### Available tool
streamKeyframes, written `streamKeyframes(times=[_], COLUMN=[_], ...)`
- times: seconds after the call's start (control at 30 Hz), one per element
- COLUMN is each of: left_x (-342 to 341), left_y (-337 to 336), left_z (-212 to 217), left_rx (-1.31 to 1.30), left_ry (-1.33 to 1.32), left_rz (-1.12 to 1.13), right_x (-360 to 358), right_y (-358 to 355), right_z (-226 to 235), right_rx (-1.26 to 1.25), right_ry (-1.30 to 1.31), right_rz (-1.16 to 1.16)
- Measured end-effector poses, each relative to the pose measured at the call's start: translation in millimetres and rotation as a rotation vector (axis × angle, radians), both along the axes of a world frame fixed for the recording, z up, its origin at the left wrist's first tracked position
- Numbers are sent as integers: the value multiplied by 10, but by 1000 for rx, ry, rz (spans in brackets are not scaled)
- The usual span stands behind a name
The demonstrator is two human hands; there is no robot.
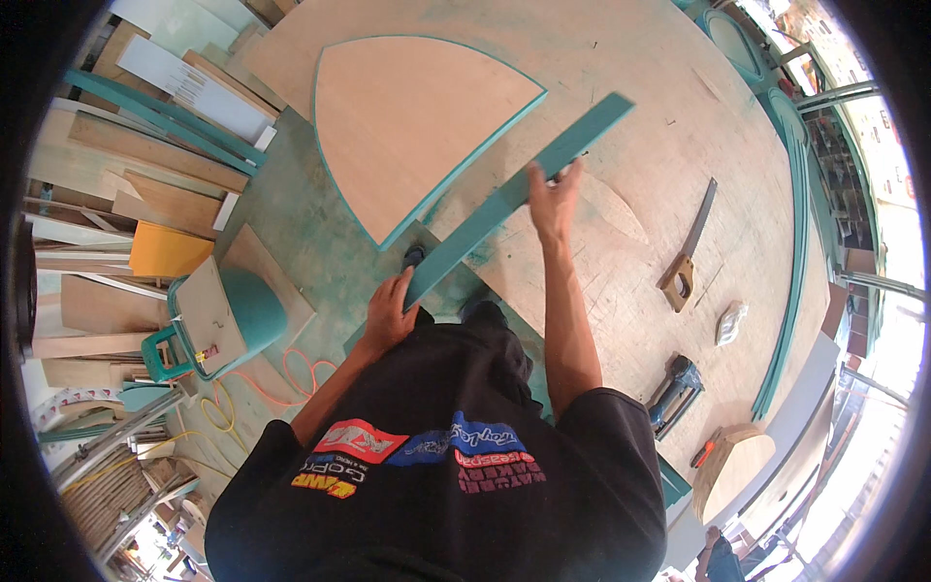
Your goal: The person attaches a thin green curved trim piece to a wooden panel by hand, securing it with a pneumatic nail gun and trimming the excess with a hand saw.
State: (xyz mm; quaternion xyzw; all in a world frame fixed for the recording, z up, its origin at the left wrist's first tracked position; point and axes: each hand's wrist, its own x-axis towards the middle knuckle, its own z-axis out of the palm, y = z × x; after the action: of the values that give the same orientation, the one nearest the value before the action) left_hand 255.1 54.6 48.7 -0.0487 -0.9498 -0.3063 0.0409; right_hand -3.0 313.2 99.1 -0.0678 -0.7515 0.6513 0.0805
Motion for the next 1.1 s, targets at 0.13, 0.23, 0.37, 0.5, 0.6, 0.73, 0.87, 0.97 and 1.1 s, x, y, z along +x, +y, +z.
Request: streamKeyframes(times=[0.13, 0.23, 0.37, 0.5, 0.6, 0.73, 0.87, 0.97, 1.1], left_x=[-569, -655, -582, -538, -727, -892, -905, -932, -955], left_y=[520, 672, 419, -248, -574, -856, -961, -893, -843], left_z=[581, 627, 313, -59, -397, -536, -674, -737, -586], left_rx=[77, 155, 312, 304, 286, 753, 1011, 992, 1061], left_ry=[135, 179, 64, 58, -13, -398, -541, -484, -422], left_rz=[-125, -3, 149, 516, 737, 706, 606, 597, 623], right_x=[-227, -287, -123, -148, -264, -223, -136, -175, -42], right_y=[625, 1011, 1422, 1530, 1841, 1873, 1845, 2099, 1476], right_z=[801, 1688, 2231, 1955, 1735, 1964, 2248, 1876, 465], right_rx=[115, 382, 487, 528, 558, 676, 808, 1031, 1291], right_ry=[339, 497, 389, 150, 102, 167, 19, -53, -331], right_rz=[-222, -428, -393, -390, -515, -623, -508, -309, 27])
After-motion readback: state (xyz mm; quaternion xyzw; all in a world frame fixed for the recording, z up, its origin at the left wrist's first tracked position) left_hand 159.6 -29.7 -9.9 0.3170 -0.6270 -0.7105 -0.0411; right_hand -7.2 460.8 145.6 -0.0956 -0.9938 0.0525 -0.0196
